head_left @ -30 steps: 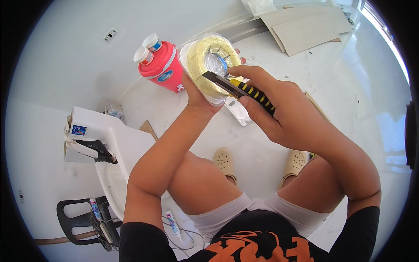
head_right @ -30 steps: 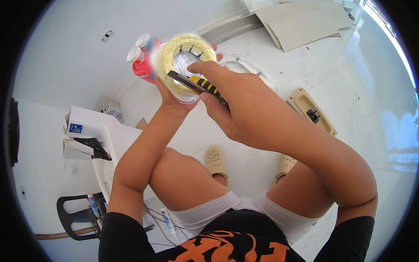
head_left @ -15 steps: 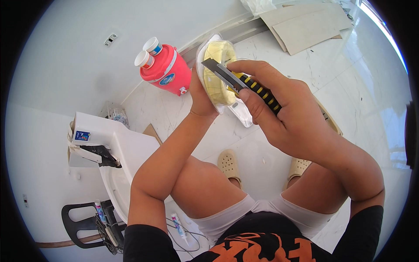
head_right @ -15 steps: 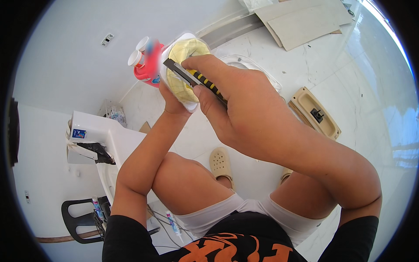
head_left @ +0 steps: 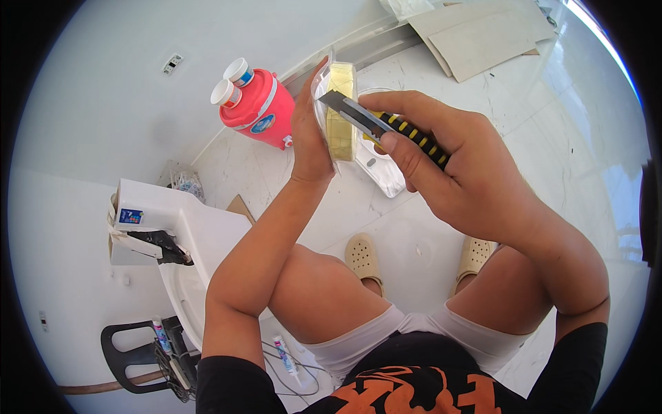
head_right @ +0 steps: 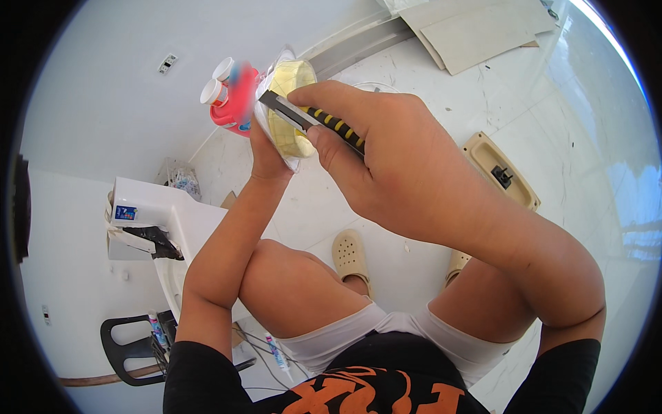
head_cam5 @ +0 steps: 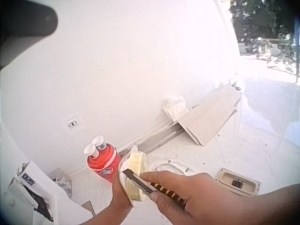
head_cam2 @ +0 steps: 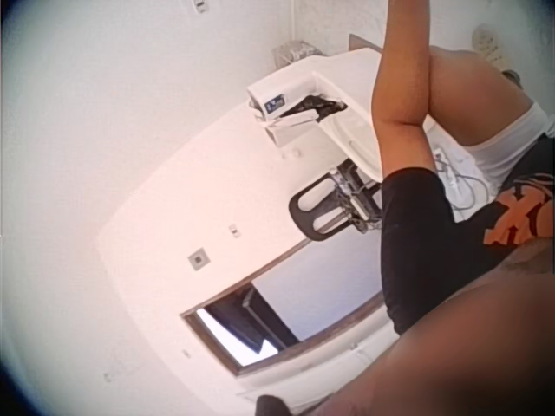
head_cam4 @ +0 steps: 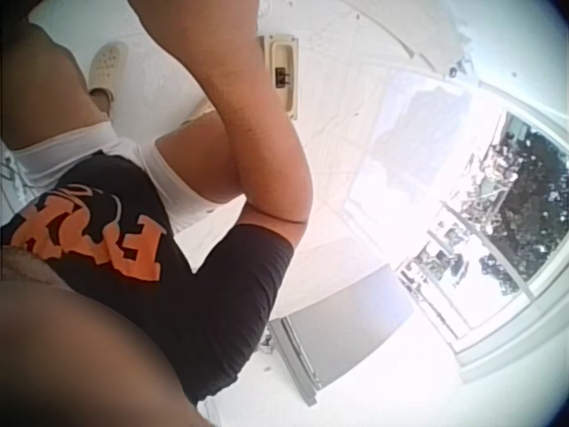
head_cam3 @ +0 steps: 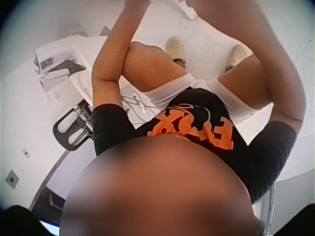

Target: The person sits on the floor and assembles bathroom fixtures. They use pliers to remove a metal rod from a white plastic component, then use a utility knife to cut a yellow foam ring and place it onto a clear plastic part.

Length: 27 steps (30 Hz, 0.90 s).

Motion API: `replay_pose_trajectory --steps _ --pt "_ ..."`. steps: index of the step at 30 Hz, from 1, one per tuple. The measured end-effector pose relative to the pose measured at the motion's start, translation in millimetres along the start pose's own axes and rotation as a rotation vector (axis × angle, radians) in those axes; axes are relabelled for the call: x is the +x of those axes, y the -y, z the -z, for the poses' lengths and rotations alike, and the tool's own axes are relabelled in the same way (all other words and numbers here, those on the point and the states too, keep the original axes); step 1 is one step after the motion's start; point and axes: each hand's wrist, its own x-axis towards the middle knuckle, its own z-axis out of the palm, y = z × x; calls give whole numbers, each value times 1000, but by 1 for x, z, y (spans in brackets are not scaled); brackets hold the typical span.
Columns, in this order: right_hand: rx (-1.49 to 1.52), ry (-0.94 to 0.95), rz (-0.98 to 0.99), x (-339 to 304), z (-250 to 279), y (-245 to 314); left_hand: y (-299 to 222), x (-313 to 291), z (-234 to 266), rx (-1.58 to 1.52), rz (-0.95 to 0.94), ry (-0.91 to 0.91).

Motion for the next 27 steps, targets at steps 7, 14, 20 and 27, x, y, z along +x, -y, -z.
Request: replay_pose_trajectory --steps 7,14,20,27 --pt "-25 -9 31 1 3 -3 -1 0 -1 42 -43 3" --pt "-13 30 -14 -1 2 -5 -5 0 -5 84 -39 -20" --pt "-36 -6 59 0 0 -8 -7 -1 -6 -11 35 -31" --pt "-51 50 18 -2 -4 -4 -16 -5 -12 -85 62 -6"
